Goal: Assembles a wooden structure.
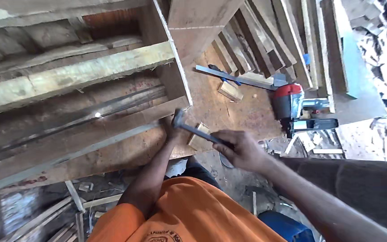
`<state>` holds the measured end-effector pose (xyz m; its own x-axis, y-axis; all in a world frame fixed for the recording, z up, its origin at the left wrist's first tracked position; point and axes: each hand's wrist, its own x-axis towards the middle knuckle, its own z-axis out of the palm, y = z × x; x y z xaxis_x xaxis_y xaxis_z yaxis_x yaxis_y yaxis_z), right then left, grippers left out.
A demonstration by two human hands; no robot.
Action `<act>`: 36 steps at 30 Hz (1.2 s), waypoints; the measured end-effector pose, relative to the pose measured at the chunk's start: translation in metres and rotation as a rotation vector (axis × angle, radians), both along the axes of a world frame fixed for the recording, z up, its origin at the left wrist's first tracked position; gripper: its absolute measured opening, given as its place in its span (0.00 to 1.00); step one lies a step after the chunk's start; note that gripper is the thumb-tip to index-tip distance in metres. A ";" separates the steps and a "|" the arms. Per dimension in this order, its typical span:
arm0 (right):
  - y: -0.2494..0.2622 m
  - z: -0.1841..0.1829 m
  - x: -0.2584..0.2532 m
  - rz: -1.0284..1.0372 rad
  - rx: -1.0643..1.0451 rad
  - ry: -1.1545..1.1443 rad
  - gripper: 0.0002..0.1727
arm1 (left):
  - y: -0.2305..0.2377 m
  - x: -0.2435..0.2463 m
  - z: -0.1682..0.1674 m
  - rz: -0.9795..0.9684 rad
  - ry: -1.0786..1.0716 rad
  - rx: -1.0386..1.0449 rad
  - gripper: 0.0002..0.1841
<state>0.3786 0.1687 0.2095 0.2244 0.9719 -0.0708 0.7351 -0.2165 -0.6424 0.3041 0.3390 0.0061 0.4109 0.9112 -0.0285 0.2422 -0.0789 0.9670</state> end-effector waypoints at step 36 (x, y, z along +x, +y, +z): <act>0.014 -0.076 -0.067 -0.277 -0.132 -0.024 0.15 | 0.000 0.001 0.093 -0.031 0.161 -0.216 0.24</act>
